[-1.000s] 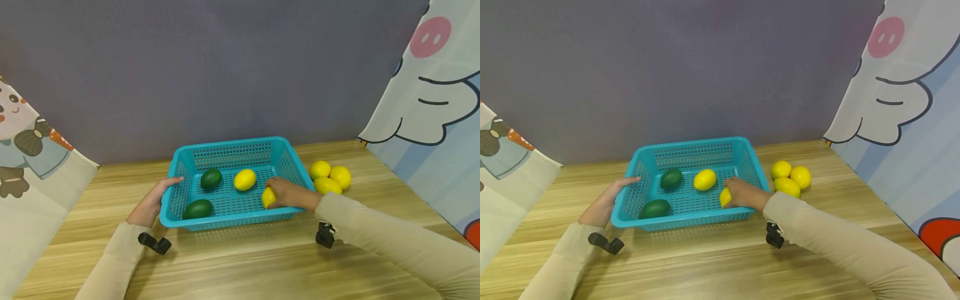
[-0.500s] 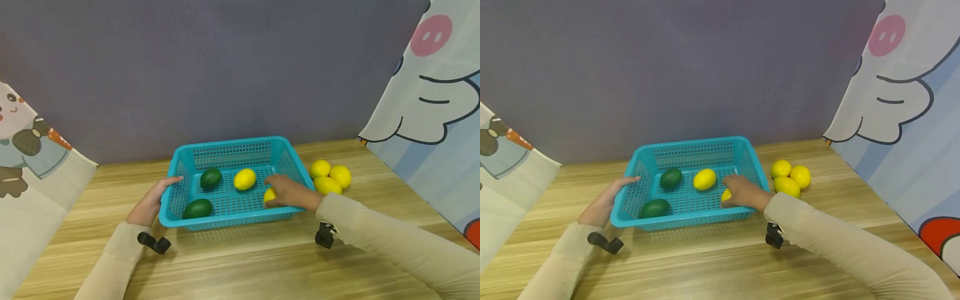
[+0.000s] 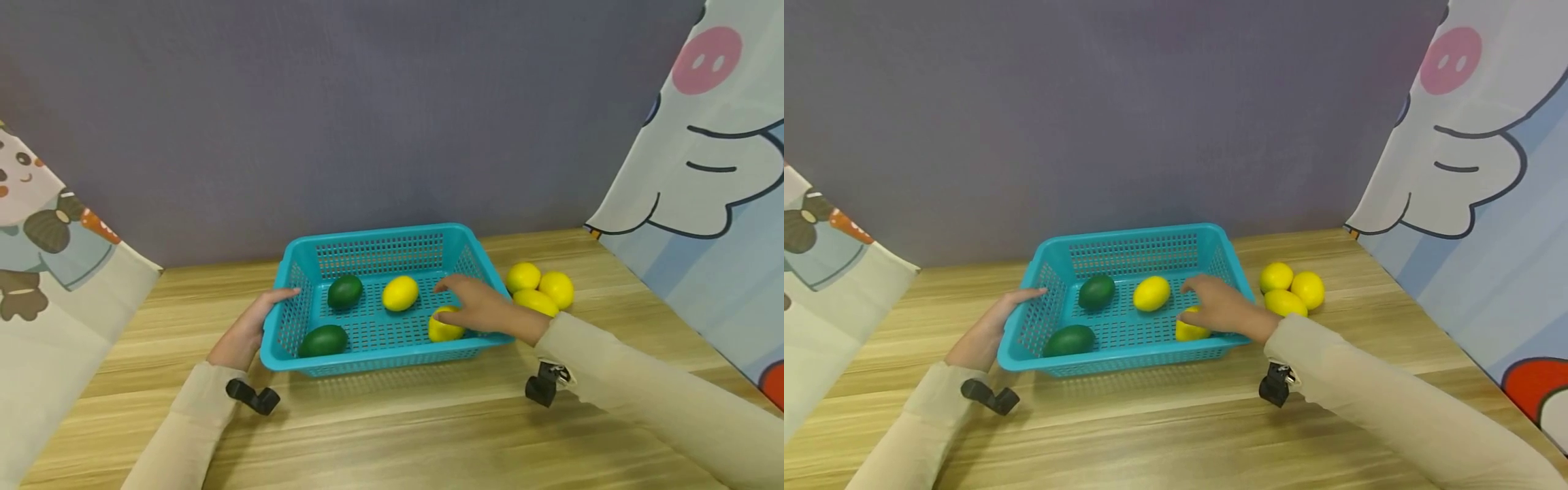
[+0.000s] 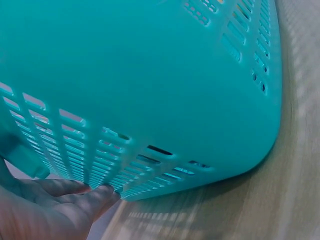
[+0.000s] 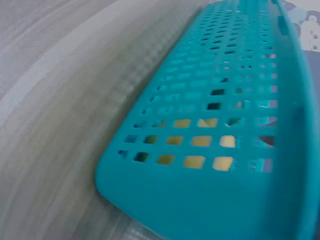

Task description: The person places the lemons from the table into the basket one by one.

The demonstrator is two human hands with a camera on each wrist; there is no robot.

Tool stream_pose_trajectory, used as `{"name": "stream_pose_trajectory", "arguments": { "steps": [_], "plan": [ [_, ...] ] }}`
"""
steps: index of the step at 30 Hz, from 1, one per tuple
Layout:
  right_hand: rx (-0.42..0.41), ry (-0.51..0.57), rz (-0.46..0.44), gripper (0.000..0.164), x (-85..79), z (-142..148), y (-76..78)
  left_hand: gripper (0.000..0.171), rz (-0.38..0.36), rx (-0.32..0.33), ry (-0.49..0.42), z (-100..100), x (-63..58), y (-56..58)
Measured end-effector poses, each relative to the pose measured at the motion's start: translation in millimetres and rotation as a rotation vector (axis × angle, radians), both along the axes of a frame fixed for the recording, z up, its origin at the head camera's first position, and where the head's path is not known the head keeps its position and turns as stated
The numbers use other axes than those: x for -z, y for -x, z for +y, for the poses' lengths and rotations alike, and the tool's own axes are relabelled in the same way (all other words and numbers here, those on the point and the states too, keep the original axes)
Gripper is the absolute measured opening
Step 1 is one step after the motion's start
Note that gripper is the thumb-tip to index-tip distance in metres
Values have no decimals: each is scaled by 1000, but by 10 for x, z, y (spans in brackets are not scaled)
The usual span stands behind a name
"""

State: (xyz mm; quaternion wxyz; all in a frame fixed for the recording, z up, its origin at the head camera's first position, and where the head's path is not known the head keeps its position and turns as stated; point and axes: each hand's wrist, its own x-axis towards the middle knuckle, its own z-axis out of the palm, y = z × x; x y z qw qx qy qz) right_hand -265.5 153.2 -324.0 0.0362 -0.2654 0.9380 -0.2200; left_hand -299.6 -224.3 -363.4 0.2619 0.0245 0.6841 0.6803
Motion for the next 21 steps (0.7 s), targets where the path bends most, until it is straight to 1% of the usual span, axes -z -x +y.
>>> {"name": "stream_pose_trajectory", "arguments": {
  "steps": [3, 6, 8, 13, 17, 21],
  "plan": [
    [12, 7, -2, 47, -60, 38, -1, 64, -4, -1, -1, 3, -1, -1],
    [22, 45, -12, 47, -116, 82, 1, 66, -23, -9, 8, -1, -10, -11],
    [26, 70, -11, 47, -150, 119, 0, 67, -22, -3, -1, -4, -13, -12],
    [35, 105, 30, 45, -234, 223, -22, 66, -10, 9, -31, -3, -9, -28],
    [33, 140, 38, 45, -277, 318, -34, 65, -9, -3, -35, 4, -4, -42],
    [40, 183, 28, 45, -294, 433, -30, 65, -5, 0, -40, 10, -4, -38]
  ]
}}
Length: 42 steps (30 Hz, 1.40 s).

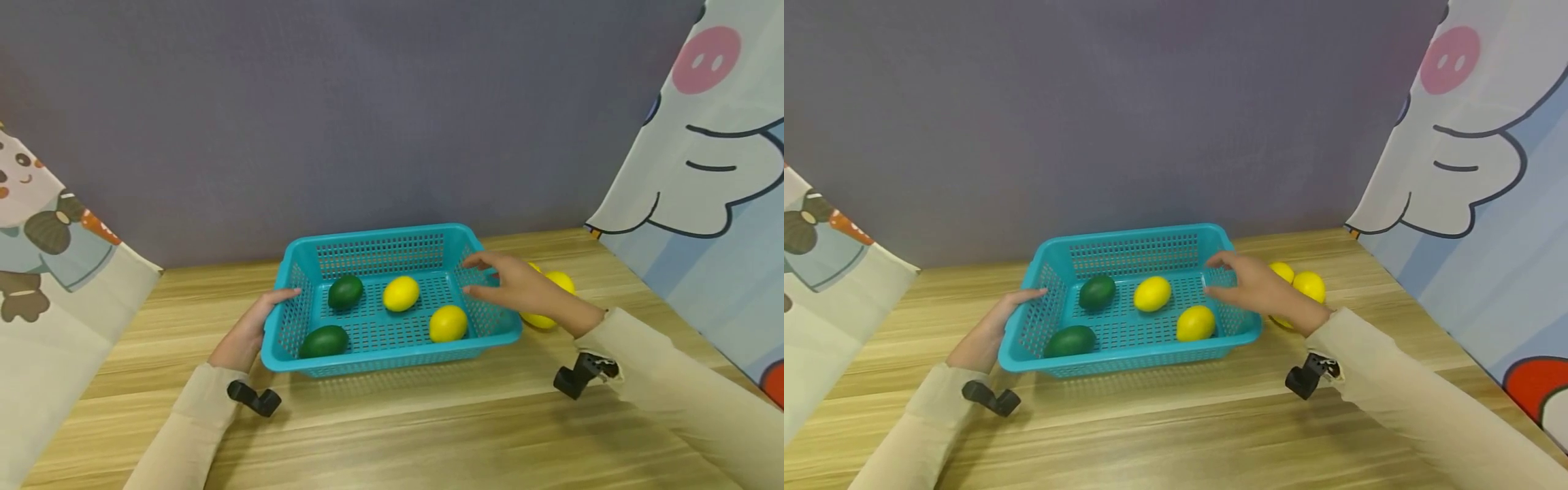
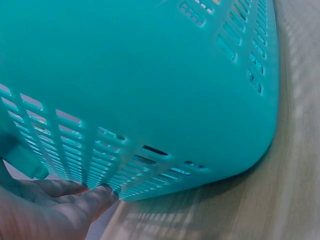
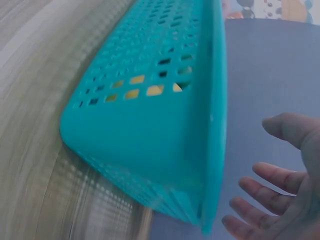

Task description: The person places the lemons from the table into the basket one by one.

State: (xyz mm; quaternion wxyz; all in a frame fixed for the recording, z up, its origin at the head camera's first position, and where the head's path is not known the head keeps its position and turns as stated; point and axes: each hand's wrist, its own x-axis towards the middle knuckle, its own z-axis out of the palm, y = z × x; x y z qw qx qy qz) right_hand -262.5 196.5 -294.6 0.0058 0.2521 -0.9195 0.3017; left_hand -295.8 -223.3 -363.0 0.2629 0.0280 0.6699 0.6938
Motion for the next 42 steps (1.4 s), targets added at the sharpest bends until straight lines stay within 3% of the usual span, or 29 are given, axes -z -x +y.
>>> {"name": "stream_pose_trajectory", "arguments": {
  "steps": [12, 23, 30, 42],
  "plan": [
    [104, 78, -20, 48, 29, 407, -62, 61, 18, -7, 4, 32, 10, 36],
    [187, 103, 7, 48, 119, 678, -79, 65, -7, -9, 8, -8, 7, -11],
    [223, 104, 21, 47, 232, 797, -99, 64, -6, -21, 15, 1, 1, -13],
    [256, 148, -32, 52, 488, 906, -122, 65, -5, -18, 13, -4, 0, -13]
  ]
}}
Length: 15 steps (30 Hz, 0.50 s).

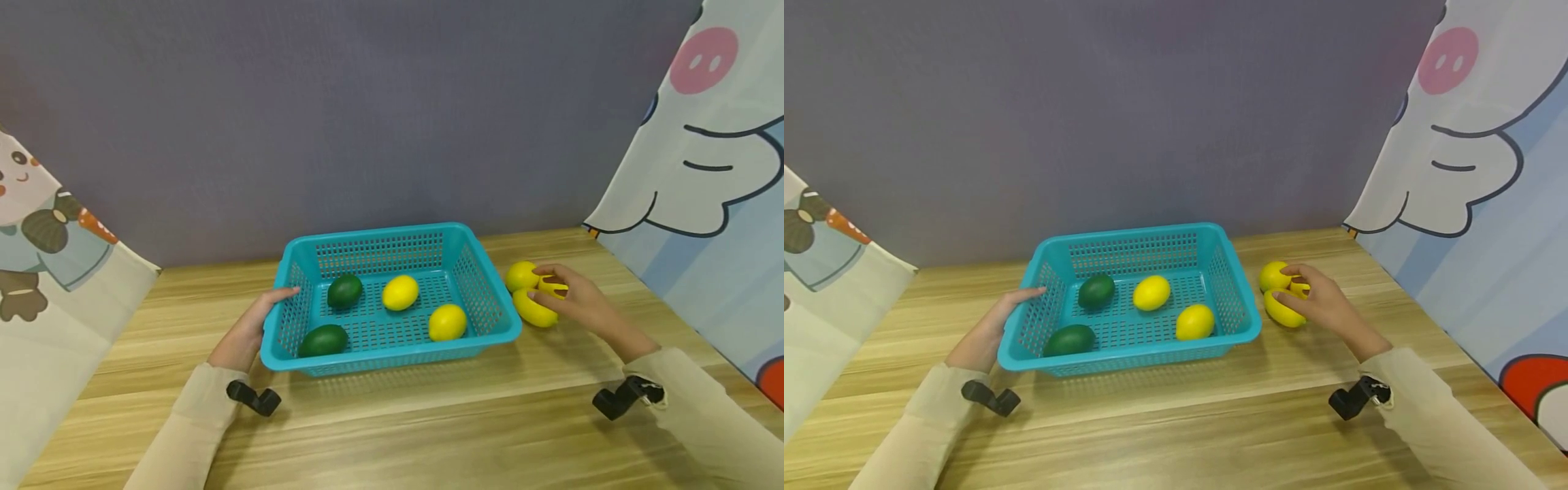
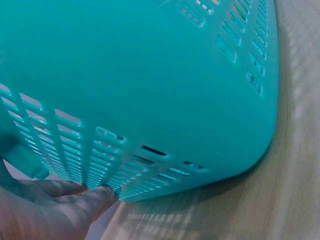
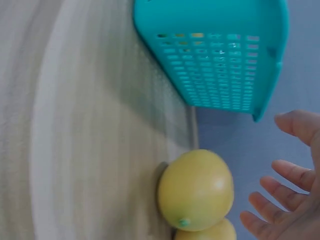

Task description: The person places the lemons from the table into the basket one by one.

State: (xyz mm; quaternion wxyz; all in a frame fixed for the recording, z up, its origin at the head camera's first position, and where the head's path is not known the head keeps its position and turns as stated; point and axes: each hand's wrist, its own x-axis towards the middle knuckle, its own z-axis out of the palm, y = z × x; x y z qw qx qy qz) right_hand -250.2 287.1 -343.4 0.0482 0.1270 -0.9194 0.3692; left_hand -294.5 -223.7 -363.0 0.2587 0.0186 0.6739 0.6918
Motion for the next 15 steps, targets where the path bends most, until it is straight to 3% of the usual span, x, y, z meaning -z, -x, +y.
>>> {"name": "stream_pose_trajectory", "arguments": {
  "steps": [4, 15],
  "plan": [
    [17, 7, 1, 51, 85, 22, 8, 64, 1, 11, -20, 0, -5, 11],
    [69, -119, 23, 54, 204, -12, 12, 64, 23, -6, -22, 21, 14, 43]
  ]
}}
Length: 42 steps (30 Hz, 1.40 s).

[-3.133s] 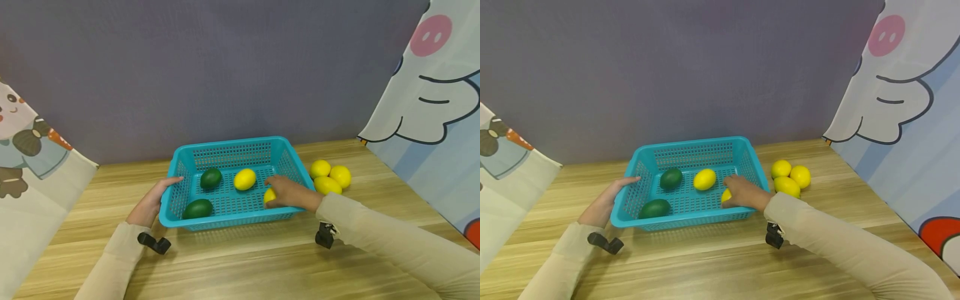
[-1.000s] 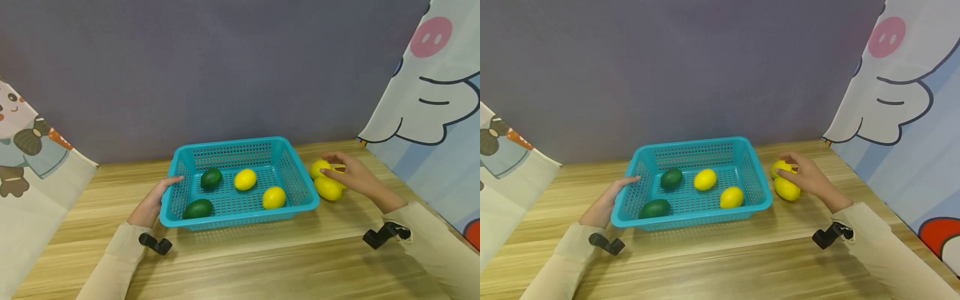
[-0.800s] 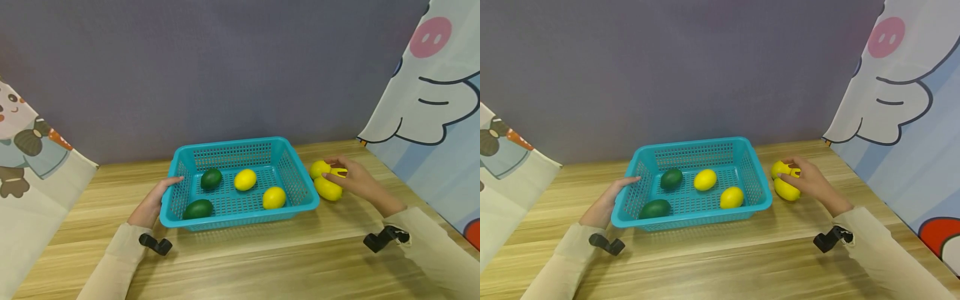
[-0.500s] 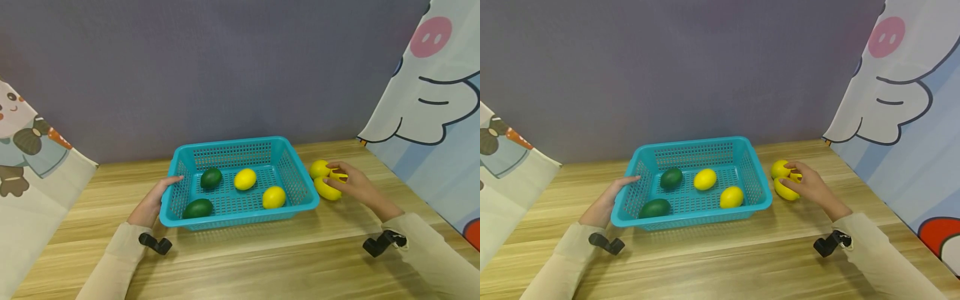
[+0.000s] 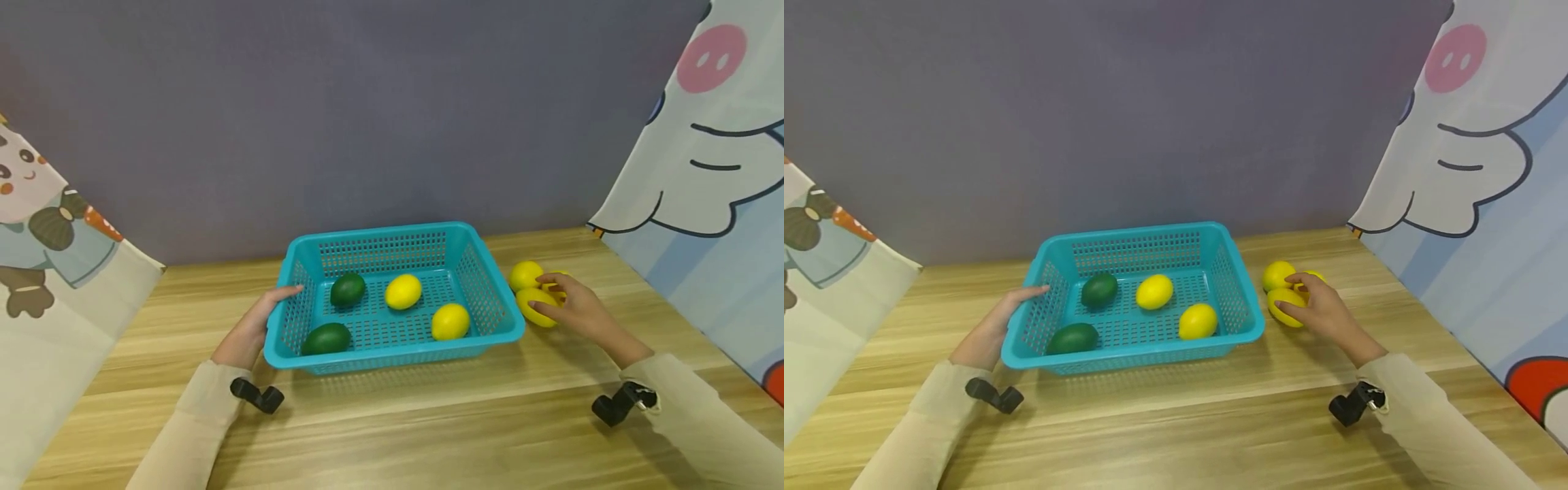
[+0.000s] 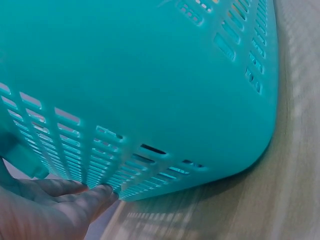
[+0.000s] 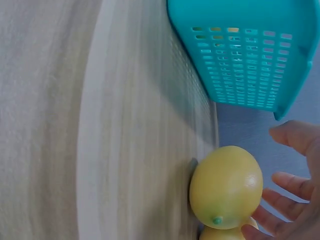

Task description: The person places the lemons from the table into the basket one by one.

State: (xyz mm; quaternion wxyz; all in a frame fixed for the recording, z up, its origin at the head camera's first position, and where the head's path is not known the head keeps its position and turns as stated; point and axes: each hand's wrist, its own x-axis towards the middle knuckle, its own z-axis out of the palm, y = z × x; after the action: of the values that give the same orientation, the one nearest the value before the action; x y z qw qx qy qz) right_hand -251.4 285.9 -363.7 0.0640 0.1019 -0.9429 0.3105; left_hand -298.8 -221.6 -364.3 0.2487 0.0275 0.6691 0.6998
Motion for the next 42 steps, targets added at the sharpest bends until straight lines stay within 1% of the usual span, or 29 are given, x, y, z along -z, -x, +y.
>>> {"name": "stream_pose_trajectory", "arguments": {
  "steps": [5, 11, 20, 23, 29, 36, 42],
  "plan": [
    [14, -33, 15, 53, 49, -7, 6, 64, -7, -3, -5, 8, -2, 13],
    [8, -48, 52, 51, 85, -18, 11, 64, -30, -14, -8, 12, -8, 14],
    [14, -96, 49, 53, 127, -15, 33, 64, -28, -4, -9, 15, -11, 10],
    [10, -109, 61, 53, 148, -21, 43, 65, -33, -4, -7, 10, -17, 8],
    [-16, -130, 120, 56, 164, -68, 28, 66, -34, -3, -9, 8, -15, 10],
    [-21, -220, 173, 58, 182, -101, 9, 65, -35, -12, -7, 5, -17, 4],
    [-33, -243, 217, 59, 188, -108, 2, 63, -38, -14, -10, 8, -24, 6]
  ]
}}
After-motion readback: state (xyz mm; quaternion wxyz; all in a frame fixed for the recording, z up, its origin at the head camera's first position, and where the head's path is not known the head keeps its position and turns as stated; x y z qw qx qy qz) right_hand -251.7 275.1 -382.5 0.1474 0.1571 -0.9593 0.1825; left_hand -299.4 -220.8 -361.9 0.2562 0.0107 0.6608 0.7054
